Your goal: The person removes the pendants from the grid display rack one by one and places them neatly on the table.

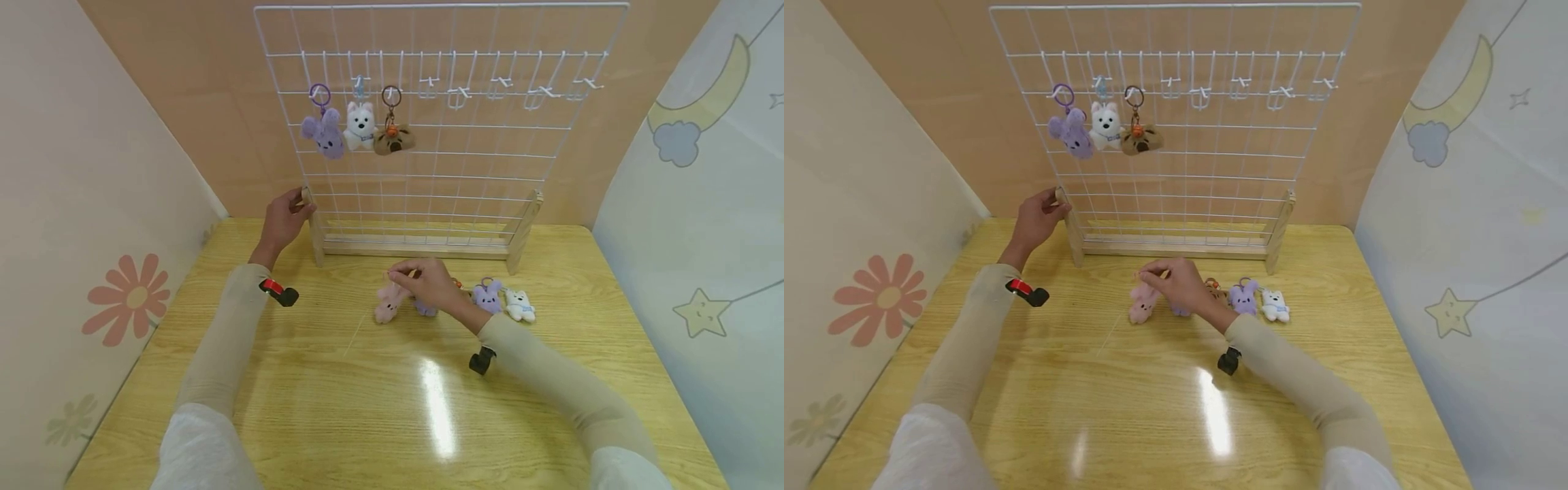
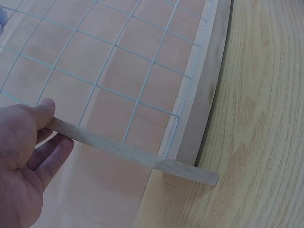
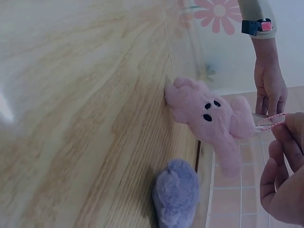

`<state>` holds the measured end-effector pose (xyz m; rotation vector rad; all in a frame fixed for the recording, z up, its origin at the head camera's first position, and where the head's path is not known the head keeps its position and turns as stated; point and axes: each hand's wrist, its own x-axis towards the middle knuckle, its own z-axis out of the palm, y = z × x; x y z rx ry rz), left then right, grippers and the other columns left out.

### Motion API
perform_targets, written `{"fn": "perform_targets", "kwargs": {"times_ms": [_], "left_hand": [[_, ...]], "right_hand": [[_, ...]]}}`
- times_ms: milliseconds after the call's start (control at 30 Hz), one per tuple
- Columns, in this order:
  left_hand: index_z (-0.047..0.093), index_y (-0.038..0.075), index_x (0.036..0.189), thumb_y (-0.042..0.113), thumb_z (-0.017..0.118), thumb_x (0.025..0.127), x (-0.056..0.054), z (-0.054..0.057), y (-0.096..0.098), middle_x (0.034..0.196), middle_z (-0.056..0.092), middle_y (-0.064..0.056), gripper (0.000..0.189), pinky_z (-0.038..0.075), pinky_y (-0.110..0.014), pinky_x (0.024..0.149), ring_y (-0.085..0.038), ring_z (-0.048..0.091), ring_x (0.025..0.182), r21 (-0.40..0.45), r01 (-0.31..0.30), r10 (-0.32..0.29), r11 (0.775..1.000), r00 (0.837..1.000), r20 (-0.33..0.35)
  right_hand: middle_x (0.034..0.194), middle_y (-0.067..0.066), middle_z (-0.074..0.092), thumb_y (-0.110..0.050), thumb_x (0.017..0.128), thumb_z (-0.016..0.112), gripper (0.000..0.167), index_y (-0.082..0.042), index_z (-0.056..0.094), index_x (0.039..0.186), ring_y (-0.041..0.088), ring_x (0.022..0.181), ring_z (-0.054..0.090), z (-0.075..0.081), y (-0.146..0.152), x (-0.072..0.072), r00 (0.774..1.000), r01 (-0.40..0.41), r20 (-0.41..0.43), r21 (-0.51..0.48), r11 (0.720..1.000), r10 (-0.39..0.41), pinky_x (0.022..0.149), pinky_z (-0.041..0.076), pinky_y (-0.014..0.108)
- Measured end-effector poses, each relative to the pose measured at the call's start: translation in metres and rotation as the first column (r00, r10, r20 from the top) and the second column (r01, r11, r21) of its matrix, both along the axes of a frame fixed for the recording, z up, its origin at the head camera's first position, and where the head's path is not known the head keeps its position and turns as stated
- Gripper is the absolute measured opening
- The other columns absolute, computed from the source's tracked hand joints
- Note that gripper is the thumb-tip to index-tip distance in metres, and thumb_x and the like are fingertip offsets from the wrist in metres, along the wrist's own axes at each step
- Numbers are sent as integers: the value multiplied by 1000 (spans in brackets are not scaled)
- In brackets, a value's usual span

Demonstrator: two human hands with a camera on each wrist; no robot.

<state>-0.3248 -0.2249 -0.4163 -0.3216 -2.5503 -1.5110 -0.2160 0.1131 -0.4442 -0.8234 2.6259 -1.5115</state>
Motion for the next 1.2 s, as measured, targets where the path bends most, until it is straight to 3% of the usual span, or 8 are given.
{"fn": "perform_targets", "kwargs": {"times_ms": [133,367,600,900,1200], "left_hand": [[46,2,153,24,63,104,-1,-1,0,149,54,-18,56,55,-48,101,-34,60,129,-1,-2,2,1000,1000,3],[45,3,154,24,63,104,-1,0,0,150,53,-18,57,54,-47,102,-34,60,130,2,0,0,1000,1000,4],[44,2,154,24,62,105,-1,-1,-1,151,52,-18,57,54,-48,103,-34,59,130,2,4,-4,1000,1000,12],[45,3,154,25,63,104,-2,-2,-2,151,53,-16,57,54,-46,103,-32,59,131,7,-3,3,1000,1000,17],[45,5,155,25,63,104,-2,-1,-2,151,52,-17,57,54,-48,103,-33,59,131,11,0,0,1000,1000,15]], "right_hand": [[106,5,78,-24,100,70,19,-10,82,106,30,71,68,-4,-1,-8,1000,8,18,1,1000,-8,52,53,27],[109,4,77,-26,100,70,21,-9,81,107,21,83,70,-12,-1,-19,999,43,17,21,999,-43,63,57,26],[110,3,77,-25,100,70,20,-11,82,105,19,90,68,-19,1,-27,996,79,29,34,996,-80,51,48,27],[108,5,78,-25,100,70,24,-5,81,109,20,96,69,-29,1,-41,996,84,29,67,994,-86,71,56,33],[110,5,78,-24,100,70,24,-6,80,112,19,95,70,-32,-3,-49,995,77,46,164,983,-86,77,58,36]]}}
